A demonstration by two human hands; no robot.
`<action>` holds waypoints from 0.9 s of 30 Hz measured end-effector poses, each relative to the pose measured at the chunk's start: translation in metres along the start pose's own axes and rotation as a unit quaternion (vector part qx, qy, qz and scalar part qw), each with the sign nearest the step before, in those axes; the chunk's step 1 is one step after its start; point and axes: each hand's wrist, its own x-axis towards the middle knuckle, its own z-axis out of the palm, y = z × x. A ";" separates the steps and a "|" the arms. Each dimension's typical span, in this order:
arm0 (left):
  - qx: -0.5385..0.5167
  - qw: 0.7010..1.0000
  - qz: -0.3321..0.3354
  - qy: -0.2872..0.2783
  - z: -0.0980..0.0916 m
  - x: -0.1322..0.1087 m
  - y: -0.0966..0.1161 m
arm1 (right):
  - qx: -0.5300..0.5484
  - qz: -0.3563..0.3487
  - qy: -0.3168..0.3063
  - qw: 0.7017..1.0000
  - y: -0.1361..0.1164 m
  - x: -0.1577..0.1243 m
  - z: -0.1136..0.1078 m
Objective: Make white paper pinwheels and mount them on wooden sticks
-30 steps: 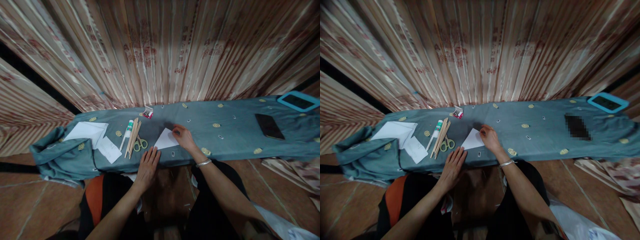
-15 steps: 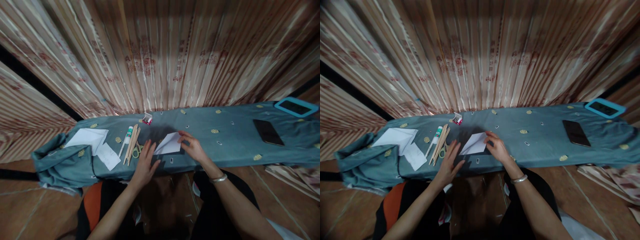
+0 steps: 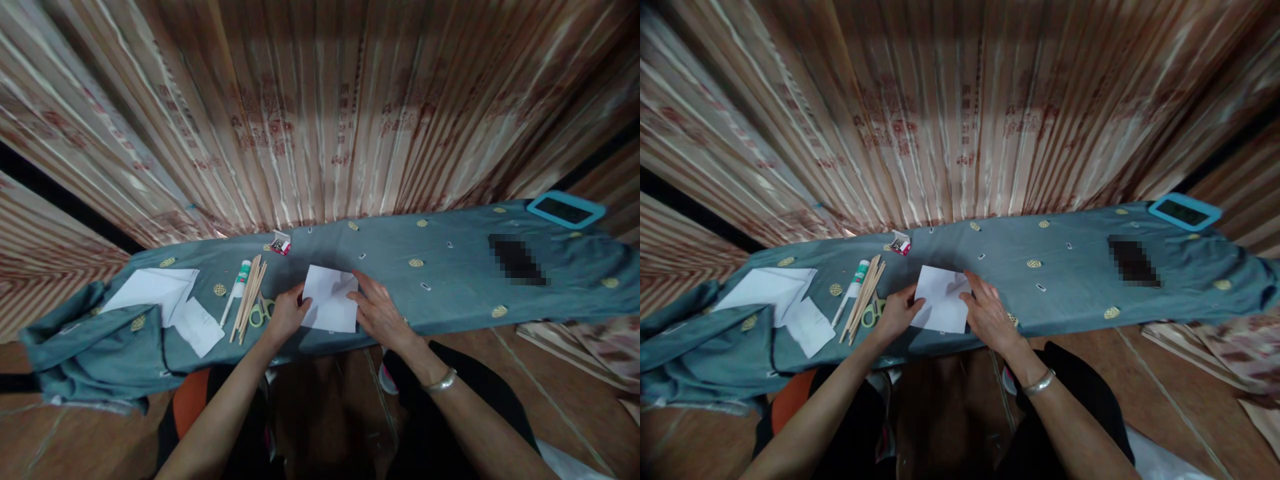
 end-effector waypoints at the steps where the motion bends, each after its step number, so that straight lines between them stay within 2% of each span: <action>1: -0.017 1.000 -0.007 0.015 0.001 -0.001 -0.002 | -0.031 -0.018 -0.010 0.999 -0.004 -0.001 -0.003; 5: -0.141 0.986 -0.052 0.072 0.008 -0.008 -0.007 | -0.097 -0.046 -0.051 0.993 -0.015 -0.005 -0.016; 8: -0.238 0.965 -0.071 0.081 0.011 -0.016 -0.004 | -0.117 -0.045 -0.067 0.990 -0.019 -0.006 -0.018; 13: -0.386 0.914 -0.124 0.031 0.024 -0.029 0.007 | -0.131 -0.063 -0.028 0.989 -0.024 -0.003 -0.003; 15: -0.398 0.908 -0.129 0.012 0.027 -0.032 0.006 | -0.123 -0.078 -0.011 0.989 -0.025 -0.003 0.004; 17: -0.345 0.935 -0.076 0.028 0.025 -0.035 0.004 | -0.109 -0.089 -0.003 0.990 -0.025 -0.003 0.010; 19: -0.203 0.976 0.030 0.077 0.018 -0.037 0.004 | -0.091 -0.096 -0.004 0.991 -0.024 -0.004 0.014; 20: -0.107 0.985 0.092 0.101 0.014 -0.039 0.005 | -0.084 -0.099 -0.006 0.992 -0.024 -0.004 0.016; 21: -0.011 0.983 0.147 0.111 0.009 -0.040 0.006 | -0.078 -0.102 -0.008 0.992 -0.024 -0.005 0.017; 23: 0.134 0.960 0.231 0.087 0.003 -0.043 0.010 | -0.069 -0.105 -0.006 0.992 -0.024 -0.006 0.018; 25: 0.209 0.941 0.262 0.042 0.001 -0.045 0.012 | -0.057 -0.108 -0.002 0.992 -0.026 -0.008 0.017; 27: 0.233 0.938 0.257 0.014 0.001 -0.045 0.010 | -0.031 -0.109 -0.008 0.993 -0.026 -0.011 0.015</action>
